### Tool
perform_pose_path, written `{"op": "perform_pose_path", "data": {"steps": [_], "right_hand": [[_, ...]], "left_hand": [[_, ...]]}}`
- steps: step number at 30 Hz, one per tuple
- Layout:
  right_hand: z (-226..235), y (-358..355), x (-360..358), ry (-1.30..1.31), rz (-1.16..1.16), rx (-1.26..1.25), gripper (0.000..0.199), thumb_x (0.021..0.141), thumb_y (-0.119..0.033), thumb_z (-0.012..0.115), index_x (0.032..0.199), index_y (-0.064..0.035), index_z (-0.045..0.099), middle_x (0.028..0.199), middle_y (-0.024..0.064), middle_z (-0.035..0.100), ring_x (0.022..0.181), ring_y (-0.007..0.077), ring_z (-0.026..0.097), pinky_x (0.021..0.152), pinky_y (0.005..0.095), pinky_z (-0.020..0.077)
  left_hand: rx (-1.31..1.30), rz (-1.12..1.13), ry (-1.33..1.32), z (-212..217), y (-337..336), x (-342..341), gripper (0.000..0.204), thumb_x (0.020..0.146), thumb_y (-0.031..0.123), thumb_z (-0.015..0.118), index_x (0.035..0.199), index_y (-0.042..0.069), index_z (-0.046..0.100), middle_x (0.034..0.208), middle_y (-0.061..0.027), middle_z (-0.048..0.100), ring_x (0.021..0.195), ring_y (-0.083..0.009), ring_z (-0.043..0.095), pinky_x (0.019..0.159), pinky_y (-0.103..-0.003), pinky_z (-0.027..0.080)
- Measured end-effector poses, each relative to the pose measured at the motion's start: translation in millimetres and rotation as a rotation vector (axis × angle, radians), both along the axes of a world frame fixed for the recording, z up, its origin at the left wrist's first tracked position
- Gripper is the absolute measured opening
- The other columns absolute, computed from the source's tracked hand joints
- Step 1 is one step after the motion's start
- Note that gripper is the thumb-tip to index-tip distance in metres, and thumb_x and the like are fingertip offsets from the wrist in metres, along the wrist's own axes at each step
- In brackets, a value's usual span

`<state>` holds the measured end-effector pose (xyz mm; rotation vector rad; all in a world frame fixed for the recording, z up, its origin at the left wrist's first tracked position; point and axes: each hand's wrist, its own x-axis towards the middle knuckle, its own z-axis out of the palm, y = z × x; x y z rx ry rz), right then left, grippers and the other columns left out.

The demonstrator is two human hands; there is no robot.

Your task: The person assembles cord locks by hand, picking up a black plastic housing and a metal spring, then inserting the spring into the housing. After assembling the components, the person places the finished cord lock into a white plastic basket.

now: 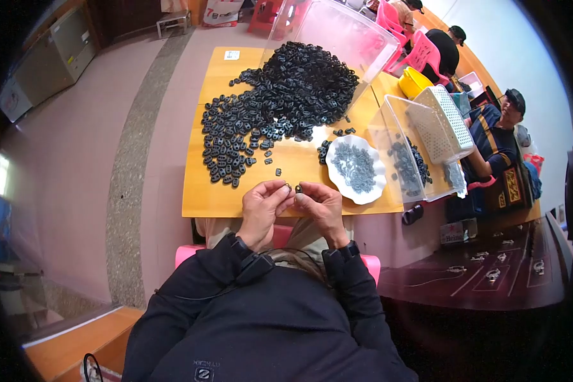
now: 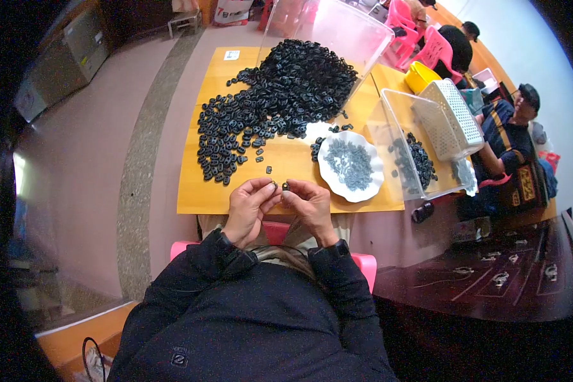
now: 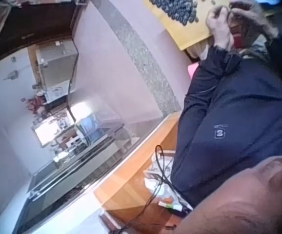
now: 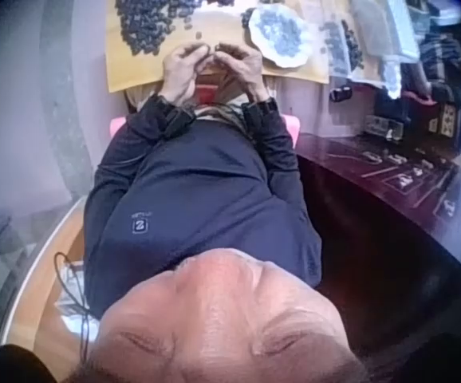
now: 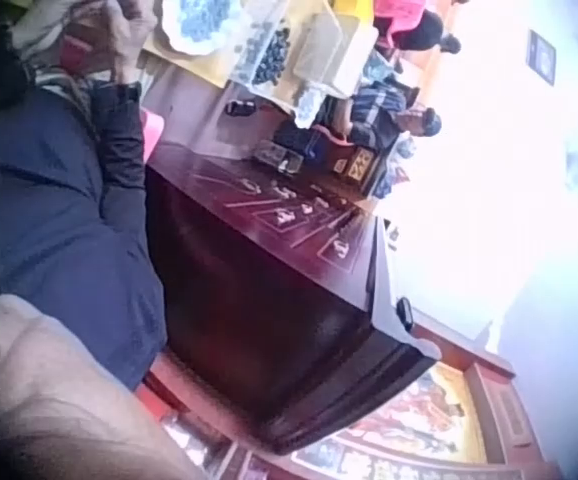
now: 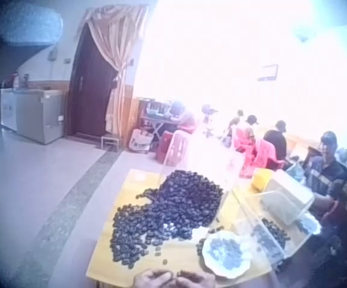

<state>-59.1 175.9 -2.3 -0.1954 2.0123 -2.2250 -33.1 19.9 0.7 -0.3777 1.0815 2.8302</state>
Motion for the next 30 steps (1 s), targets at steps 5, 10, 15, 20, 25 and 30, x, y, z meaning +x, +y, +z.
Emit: {"op": "perform_pose_path", "data": {"steps": [5, 10, 15, 20, 25, 30], "right_hand": [[2.3, 4.2, -0.5, -0.059, 0.058, -0.065, 0.024, 0.084, -0.001, 0.067, 0.107, 0.007, 0.062, 0.087, 0.0102, 0.069, 0.074, 0.0134, 0.066, 0.065, 0.0246, 0.0553], [6.5, 6.4, -1.1, -0.128, 0.093, -0.104, 0.025, 0.084, 0.0, 0.066, 0.107, 0.007, 0.062, 0.088, 0.011, 0.068, 0.076, 0.0152, 0.067, 0.067, 0.0262, 0.0566], [2.3, 8.6, -2.1, -0.136, 0.097, -0.117, 0.025, 0.084, -0.001, 0.067, 0.108, 0.0064, 0.061, 0.089, 0.0111, 0.068, 0.076, 0.0156, 0.067, 0.067, 0.0271, 0.0571], [1.1, 10.6, -4.0, -0.124, 0.111, -0.098, 0.026, 0.084, -0.001, 0.067, 0.108, 0.0058, 0.061, 0.091, 0.0103, 0.068, 0.074, 0.0152, 0.066, 0.067, 0.0272, 0.0571], [5.5, 12.1, -5.0, -0.162, 0.138, -0.101, 0.025, 0.085, -0.001, 0.066, 0.108, 0.0057, 0.061, 0.092, 0.0106, 0.068, 0.077, 0.0152, 0.066, 0.069, 0.028, 0.0579], [5.3, 13.8, -5.8, -0.175, 0.142, -0.101, 0.024, 0.085, 0.0, 0.065, 0.108, 0.006, 0.061, 0.093, 0.0113, 0.068, 0.079, 0.0159, 0.067, 0.072, 0.0293, 0.0588]], "left_hand": [[0.002, -0.008, -0.018, 1.7, 0.3, 0.3, 0.011, 0.09, 0.001, 0.058, 0.101, -0.002, 0.058, 0.095, -0.011, 0.064, 0.087, -0.0182, 0.066, 0.079, -0.028, 0.057], [0.02, -0.019, -0.023, -1.2, -0.6, 0.5, 0.011, 0.09, 0.002, 0.058, 0.1, -0.001, 0.058, 0.094, -0.0111, 0.064, 0.087, -0.0183, 0.066, 0.078, -0.028, 0.057], [0.043, -0.026, -0.036, -0.4, -0.4, 0.7, 0.011, 0.09, 0.002, 0.059, 0.1, -0.001, 0.058, 0.094, -0.0112, 0.065, 0.086, -0.0181, 0.066, 0.077, -0.028, 0.058], [0.025, -0.047, -0.041, -0.3, 0.0, 1.2, 0.012, 0.09, 0.002, 0.059, 0.101, -0.002, 0.058, 0.093, -0.0112, 0.064, 0.084, -0.0177, 0.066, 0.075, -0.027, 0.058], [0.012, -0.057, -0.048, 0.8, -0.5, 0.6, 0.012, 0.09, 0.003, 0.059, 0.101, -0.002, 0.058, 0.093, -0.0109, 0.064, 0.083, -0.0175, 0.066, 0.074, -0.027, 0.058], [-0.002, -0.068, -0.057, 2.7, -1.3, 0.9, 0.012, 0.089, 0.003, 0.06, 0.1, -0.002, 0.058, 0.093, -0.0108, 0.064, 0.083, -0.0174, 0.066, 0.075, -0.027, 0.058]]}}
